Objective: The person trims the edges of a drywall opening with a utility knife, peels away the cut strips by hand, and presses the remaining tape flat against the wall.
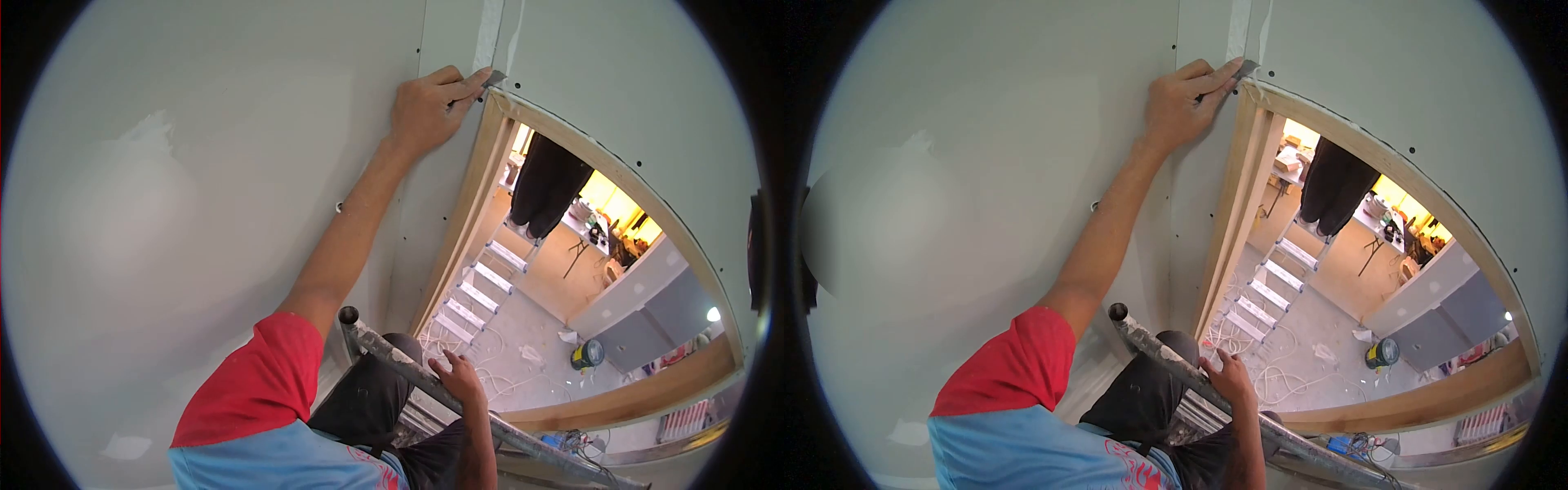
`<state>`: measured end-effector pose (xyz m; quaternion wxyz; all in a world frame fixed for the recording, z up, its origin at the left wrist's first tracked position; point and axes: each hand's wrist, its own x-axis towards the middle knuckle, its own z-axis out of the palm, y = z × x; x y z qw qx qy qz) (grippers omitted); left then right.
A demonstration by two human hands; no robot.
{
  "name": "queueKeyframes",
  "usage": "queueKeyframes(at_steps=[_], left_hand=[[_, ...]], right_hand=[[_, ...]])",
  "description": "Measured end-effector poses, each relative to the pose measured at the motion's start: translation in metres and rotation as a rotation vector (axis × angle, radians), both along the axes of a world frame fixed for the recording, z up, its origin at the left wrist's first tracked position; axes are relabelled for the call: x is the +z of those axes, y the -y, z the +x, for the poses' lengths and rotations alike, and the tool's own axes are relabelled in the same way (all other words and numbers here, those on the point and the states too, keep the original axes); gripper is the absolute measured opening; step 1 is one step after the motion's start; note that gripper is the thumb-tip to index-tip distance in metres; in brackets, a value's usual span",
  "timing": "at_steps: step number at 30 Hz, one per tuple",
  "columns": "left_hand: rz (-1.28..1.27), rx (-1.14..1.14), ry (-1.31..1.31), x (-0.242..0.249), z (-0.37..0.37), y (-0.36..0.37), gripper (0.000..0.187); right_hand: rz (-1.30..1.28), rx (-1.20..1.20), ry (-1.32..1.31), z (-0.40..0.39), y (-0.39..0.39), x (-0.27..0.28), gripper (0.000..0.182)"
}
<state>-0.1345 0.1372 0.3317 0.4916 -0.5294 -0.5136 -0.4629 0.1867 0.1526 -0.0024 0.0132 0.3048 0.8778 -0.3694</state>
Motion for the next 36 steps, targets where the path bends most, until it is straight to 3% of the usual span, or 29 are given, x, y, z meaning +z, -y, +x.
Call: queueKeyframes(at_steps=[4,13,16,18,19,20,22,25,26,27,28,30,32,34,36], left_hand=[[-0.051,0.009,0.02,0.001,0.004,0.013,0.03],[-0.29,0.334,-0.145,0.024,0.027,0.052,0.026],[-0.137,0.368,-0.003,0.009,0.05,0.066,0.028],[-0.016,0.297,0.314,-0.028,0.071,0.071,0.028],[-0.113,0.181,0.465,-0.051,0.08,0.072,0.026],[-0.206,0.063,0.613,-0.073,0.089,0.073,0.028],[-0.361,-0.129,0.869,-0.106,0.121,0.07,0.029],[-0.355,-0.343,0.977,-0.125,0.152,0.053,0.029],[-0.323,-0.437,0.966,-0.121,0.157,0.045,0.032],[-0.291,-0.533,0.952,-0.112,0.161,0.043,0.037],[-0.289,-0.543,0.948,-0.099,0.159,0.041,0.037],[-0.213,-0.39,0.886,-0.043,0.145,0.045,0.039],[0.179,-0.065,0.671,-0.016,0.113,0.023,0.036],[0.115,-0.131,0.718,-0.007,0.085,0.006,0.031],[0.055,-0.197,0.759,-0.005,0.068,-0.005,0.027]], right_hand=[[0.042,-0.002,0.019,0.0,-0.003,-0.009,0.076],[0.061,0.075,0.06,-0.001,-0.014,-0.023,0.078],[0.071,0.062,0.031,0.0,-0.008,-0.012,0.074],[0.183,0.014,-0.041,-0.002,-0.007,-0.013,0.07],[-0.041,-0.103,-0.201,-0.003,0.002,0.003,0.069],[-0.032,-0.102,-0.2,-0.008,0.011,0.023,0.069],[0.162,-0.127,-0.597,-0.019,0.025,0.067,0.08],[0.442,-0.098,-0.851,-0.036,0.036,0.138,0.089],[0.553,-0.115,-0.879,-0.039,0.031,0.154,0.083],[0.472,-0.178,-0.863,-0.04,0.027,0.17,0.08],[0.391,-0.24,-0.848,-0.041,0.022,0.185,0.077],[0.534,-0.353,-0.831,-0.036,0.011,0.214,0.066],[0.775,-0.342,-0.985,-0.029,-0.002,0.247,0.057],[0.754,-0.336,-1.077,-0.02,-0.029,0.277,0.048],[0.477,-0.358,-1.058,-0.012,-0.02,0.325,0.044]])
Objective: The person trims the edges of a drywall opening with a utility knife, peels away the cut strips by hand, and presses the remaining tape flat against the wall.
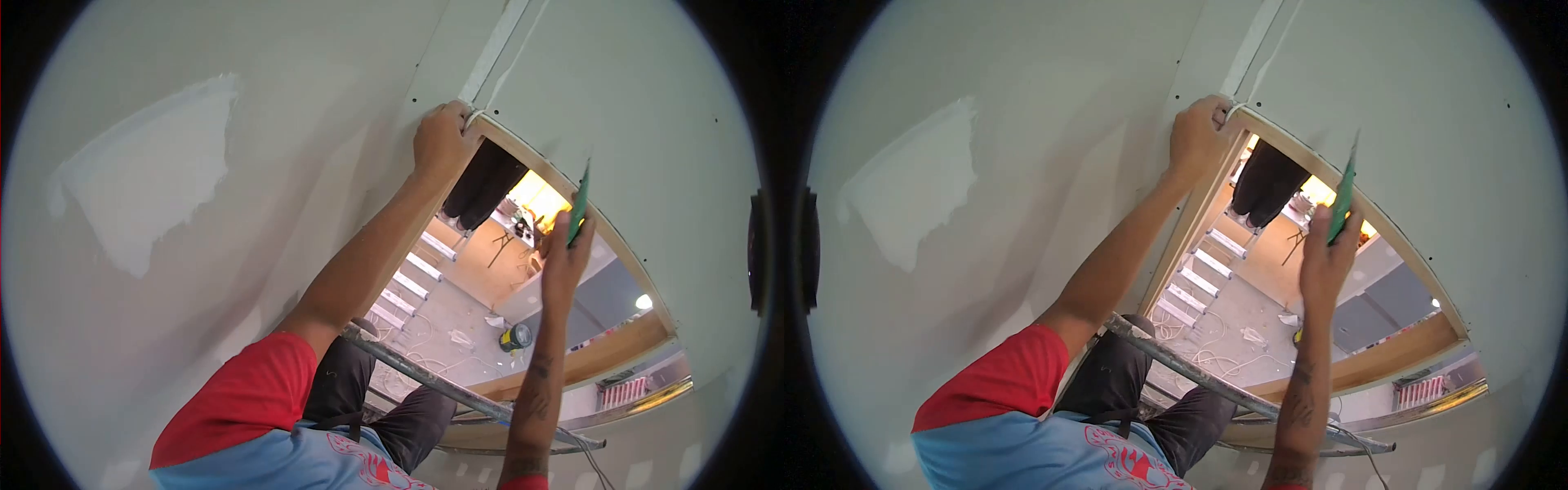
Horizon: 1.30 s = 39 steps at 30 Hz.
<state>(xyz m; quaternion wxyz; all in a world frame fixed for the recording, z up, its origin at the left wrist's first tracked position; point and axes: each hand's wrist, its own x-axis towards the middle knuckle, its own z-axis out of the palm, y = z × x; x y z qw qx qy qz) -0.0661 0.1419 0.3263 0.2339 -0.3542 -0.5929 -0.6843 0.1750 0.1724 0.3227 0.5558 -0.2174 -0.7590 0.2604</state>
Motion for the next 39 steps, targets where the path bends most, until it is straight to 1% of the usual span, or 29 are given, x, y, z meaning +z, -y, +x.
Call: queueKeyframes(at_steps=[2,4,6,8,9,10,12,13,14,15,16,17,18,20,22,23,25,27,29,31,32,34,35,37,39], left_hand=[[0.077,-0.017,-0.093,-0.006,-0.012,-0.007,0.019],[0.123,-0.033,-0.123,-0.013,-0.024,-0.006,0.018],[0.17,-0.047,-0.151,-0.02,-0.035,0.004,0.017],[-0.038,-0.012,-0.063,-0.037,-0.042,0.028,0.021],[-0.179,0.005,-0.073,-0.053,-0.045,0.035,0.021],[-0.316,0.022,-0.087,-0.075,-0.047,0.037,0.022],[-0.42,0.023,-0.182,-0.138,-0.05,0.033,0.019],[-0.511,-0.025,-0.059,-0.161,-0.04,0.039,0.022],[-0.591,0.0,0.019,-0.165,-0.016,0.06,0.036],[-0.751,-0.057,0.071,-0.186,-0.013,0.067,0.048],[-0.893,-0.075,0.071,-0.206,-0.008,0.074,0.05],[-0.839,-0.004,-0.088,-0.25,-0.009,0.074,0.047],[-0.94,-0.077,-0.004,-0.264,-0.005,0.082,0.05],[-1.129,-0.187,0.068,-0.288,-0.001,0.099,0.049],[-1.289,-0.228,0.057,-0.32,0.003,0.109,0.048],[-1.285,-0.225,0.053,-0.321,0.001,0.107,0.048],[-1.469,-0.429,-0.07,-0.325,0.003,0.105,0.046],[-1.486,-0.415,-0.09,-0.332,0.001,0.103,0.045],[-1.504,-0.401,-0.112,-0.329,0.0,0.102,0.044],[-1.389,-0.413,-0.121,-0.319,0.003,0.11,0.043],[-1.394,-0.416,-0.121,-0.314,0.003,0.114,0.043],[-1.219,-0.395,-0.061,-0.301,-0.002,0.118,0.042],[-1.224,-0.394,-0.06,-0.295,-0.006,0.12,0.042],[-1.234,-0.276,-0.112,-0.287,-0.014,0.124,0.042],[-1.251,-0.273,-0.115,-0.295,-0.025,0.126,0.045]], right_hand=[[0.055,0.001,0.003,-0.001,0.004,0.034,0.044],[0.113,0.005,0.006,-0.006,-0.001,0.06,0.045],[0.359,-0.049,-0.012,-0.012,-0.009,0.084,0.048],[0.389,-0.057,0.002,-0.016,-0.009,0.106,0.047],[0.415,-0.06,0.016,-0.02,-0.01,0.114,0.046],[0.426,-0.068,0.009,-0.025,-0.015,0.121,0.046],[0.476,-0.22,0.092,-0.034,-0.024,0.139,0.044],[0.466,-0.285,0.168,-0.04,-0.018,0.149,0.037],[0.481,-0.296,0.148,-0.044,-0.02,0.158,0.037],[0.513,-0.287,0.182,-0.051,-0.027,0.165,0.034],[0.545,-0.275,0.22,-0.062,-0.037,0.169,0.03],[0.673,-0.254,0.178,-0.07,-0.05,0.177,0.024],[0.689,-0.264,0.162,-0.077,-0.054,0.188,0.024],[0.827,-0.298,0.108,-0.087,-0.058,0.208,0.028],[0.844,-0.336,0.108,-0.095,-0.053,0.229,0.031],[0.848,-0.364,0.12,-0.101,-0.052,0.238,0.035],[0.867,-0.405,0.132,-0.116,-0.061,0.255,0.036],[0.887,-0.45,0.14,-0.127,-0.066,0.266,0.037],[0.848,-0.572,0.13,-0.137,-0.066,0.27,0.031],[0.821,-0.603,0.137,-0.141,-0.061,0.266,0.031],[0.792,-0.628,0.147,-0.142,-0.058,0.262,0.03],[0.808,-0.673,0.156,-0.144,-0.059,0.257,0.031],[0.823,-0.718,0.161,-0.145,-0.057,0.254,0.031],[0.823,-0.732,0.154,-0.148,-0.052,0.248,0.032],[0.823,-0.749,0.146,-0.149,-0.053,0.245,0.033]])
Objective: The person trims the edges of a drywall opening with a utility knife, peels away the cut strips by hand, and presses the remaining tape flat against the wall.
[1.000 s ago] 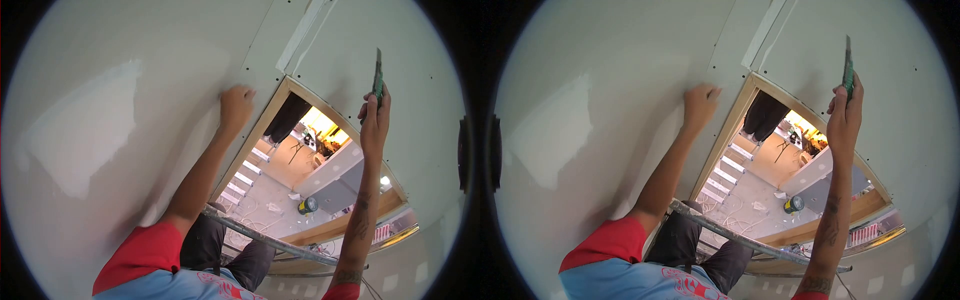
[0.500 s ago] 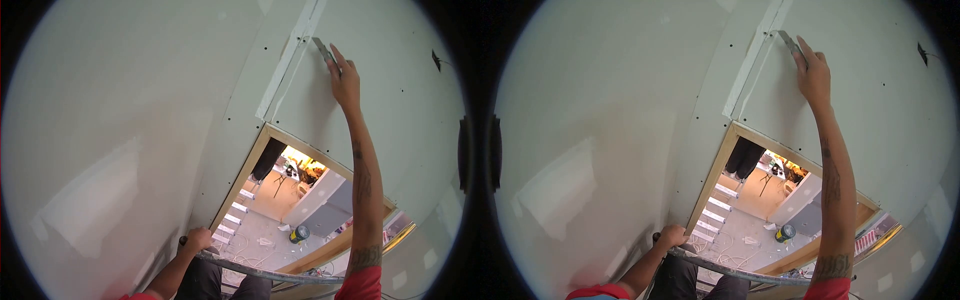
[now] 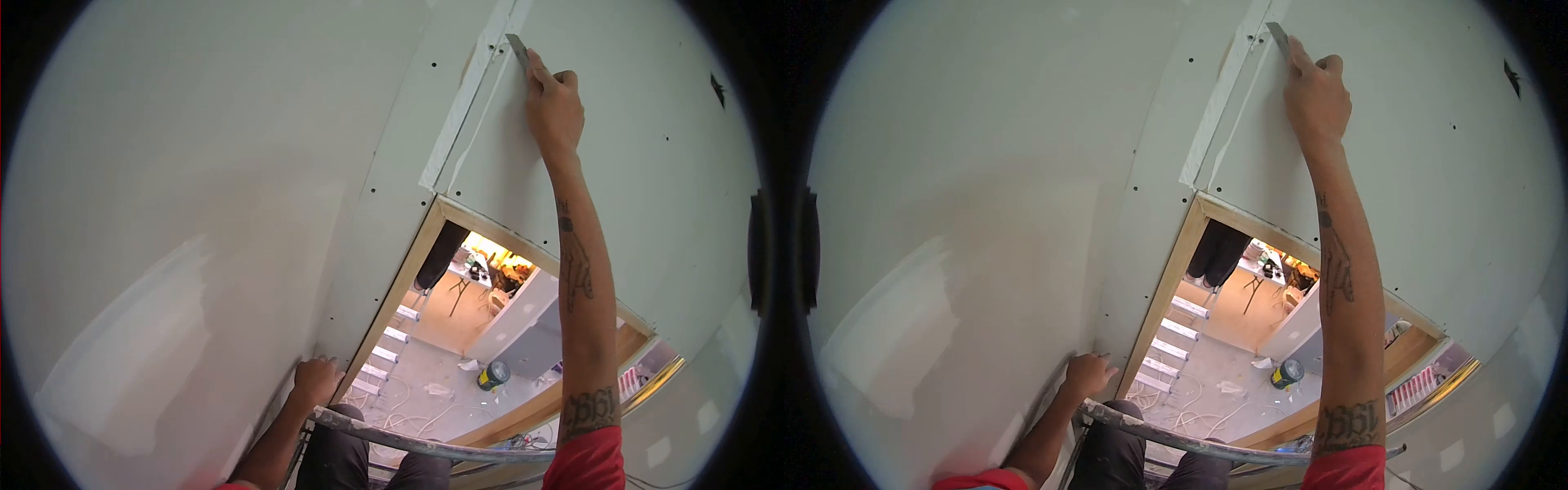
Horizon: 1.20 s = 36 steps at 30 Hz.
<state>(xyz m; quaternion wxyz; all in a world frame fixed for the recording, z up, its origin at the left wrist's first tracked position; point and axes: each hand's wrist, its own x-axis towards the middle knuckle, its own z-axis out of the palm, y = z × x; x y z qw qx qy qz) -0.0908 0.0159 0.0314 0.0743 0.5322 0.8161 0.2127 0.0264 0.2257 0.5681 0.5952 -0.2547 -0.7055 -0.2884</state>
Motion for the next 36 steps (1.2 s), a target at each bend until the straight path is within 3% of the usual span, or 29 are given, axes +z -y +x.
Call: queueKeyframes(at_steps=[2,4,7,11,21,27,32,36], left_hand=[[-0.009,0.001,-0.009,-0.013,-0.006,0.003,0.047],[-0.174,-0.059,0.08,-0.026,-0.006,0.007,0.053],[-0.245,-0.046,0.141,0.002,-0.001,0.009,0.057],[-0.168,-0.017,0.138,-0.014,-0.003,0.009,0.051],[-0.198,-0.031,0.177,-0.008,-0.001,0.014,0.058],[-0.16,0.011,0.168,-0.007,0.0,0.014,0.052],[-0.137,0.042,0.161,-0.011,-0.001,0.007,0.054],[-0.126,0.026,0.172,-0.009,-0.002,0.009,0.056]], right_hand=[[0.044,-0.025,-0.019,-0.002,-0.005,-0.001,0.035],[0.025,0.0,-0.035,-0.002,-0.004,0.0,0.035],[0.028,0.02,-0.04,-0.002,-0.009,0.0,0.035],[0.031,0.036,-0.022,-0.005,-0.005,-0.008,0.035],[0.083,0.031,-0.014,-0.005,-0.01,-0.014,0.034],[0.058,0.062,0.104,0.005,-0.002,-0.051,0.036],[0.01,0.273,-0.055,0.01,-0.005,-0.025,0.036],[0.118,0.214,-0.07,0.006,-0.008,-0.006,0.037]])
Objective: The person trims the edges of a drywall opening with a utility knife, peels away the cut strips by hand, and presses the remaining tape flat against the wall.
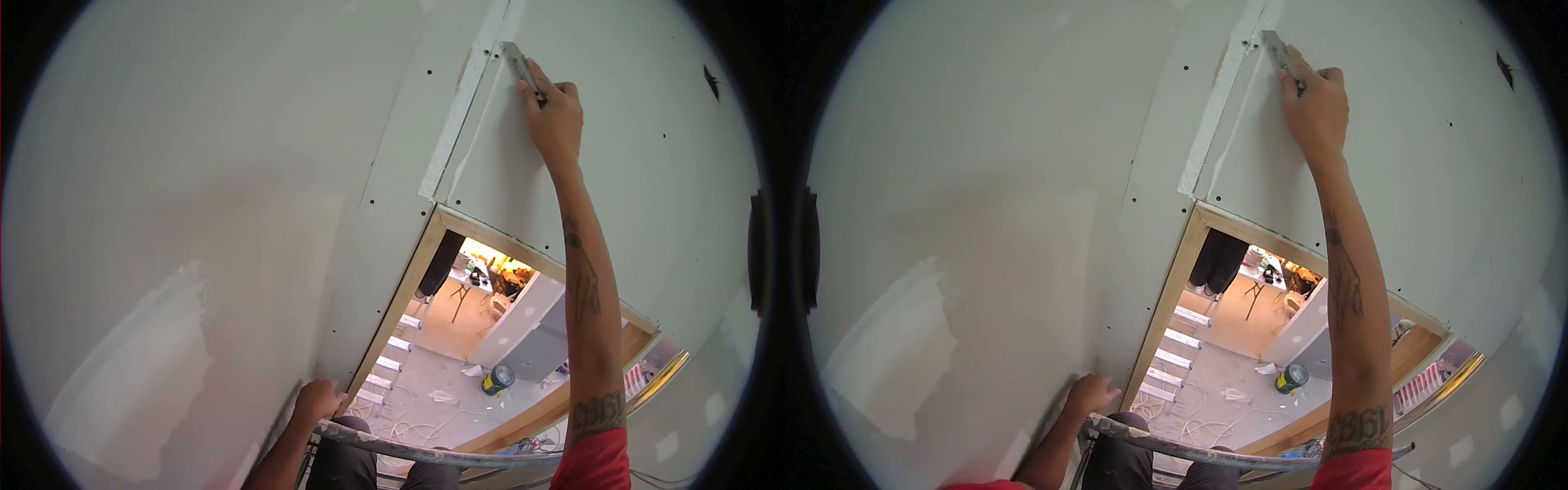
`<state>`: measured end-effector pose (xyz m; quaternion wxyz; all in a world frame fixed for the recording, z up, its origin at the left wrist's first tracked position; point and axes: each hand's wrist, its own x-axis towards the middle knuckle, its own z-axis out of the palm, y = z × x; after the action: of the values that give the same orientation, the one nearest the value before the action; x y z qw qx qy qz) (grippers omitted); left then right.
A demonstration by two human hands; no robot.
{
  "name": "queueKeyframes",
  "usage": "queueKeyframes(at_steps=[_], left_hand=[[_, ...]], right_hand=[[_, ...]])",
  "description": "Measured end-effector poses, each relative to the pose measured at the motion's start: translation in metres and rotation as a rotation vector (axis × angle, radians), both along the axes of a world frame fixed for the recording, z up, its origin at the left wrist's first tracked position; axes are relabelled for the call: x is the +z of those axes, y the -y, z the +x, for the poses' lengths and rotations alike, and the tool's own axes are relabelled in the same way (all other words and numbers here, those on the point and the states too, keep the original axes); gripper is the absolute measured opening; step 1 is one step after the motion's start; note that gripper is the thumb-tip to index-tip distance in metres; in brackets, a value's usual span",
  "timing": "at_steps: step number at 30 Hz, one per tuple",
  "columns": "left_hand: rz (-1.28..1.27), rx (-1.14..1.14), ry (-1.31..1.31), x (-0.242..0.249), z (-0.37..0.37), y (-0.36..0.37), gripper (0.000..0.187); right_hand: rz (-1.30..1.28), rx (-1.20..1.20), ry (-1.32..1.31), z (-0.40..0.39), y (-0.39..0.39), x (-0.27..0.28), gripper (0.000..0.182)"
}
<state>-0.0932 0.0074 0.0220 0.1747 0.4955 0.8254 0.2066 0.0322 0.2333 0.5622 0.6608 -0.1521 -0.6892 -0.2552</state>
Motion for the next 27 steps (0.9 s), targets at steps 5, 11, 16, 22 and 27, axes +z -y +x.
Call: queueKeyframes(at_steps=[5,11,16,22,27], left_hand=[[-0.023,-0.006,-0.004,0.001,0.001,0.002,0.059],[0.037,0.003,-0.028,-0.005,0.005,0.005,0.053],[0.043,0.019,-0.032,-0.008,0.004,0.004,0.056],[-0.052,0.014,0.016,0.005,0.004,0.005,0.06],[-0.08,0.013,0.032,0.007,0.004,0.005,0.061]], right_hand=[[-0.133,-0.149,0.034,-0.009,0.012,-0.004,0.038],[-0.096,-0.164,-0.023,-0.021,0.01,-0.015,0.038],[-0.122,-0.141,-0.027,-0.019,0.005,-0.011,0.038],[-0.106,-0.142,-0.015,-0.018,0.004,-0.011,0.037],[-0.121,-0.214,0.04,-0.016,0.01,-0.019,0.037]])
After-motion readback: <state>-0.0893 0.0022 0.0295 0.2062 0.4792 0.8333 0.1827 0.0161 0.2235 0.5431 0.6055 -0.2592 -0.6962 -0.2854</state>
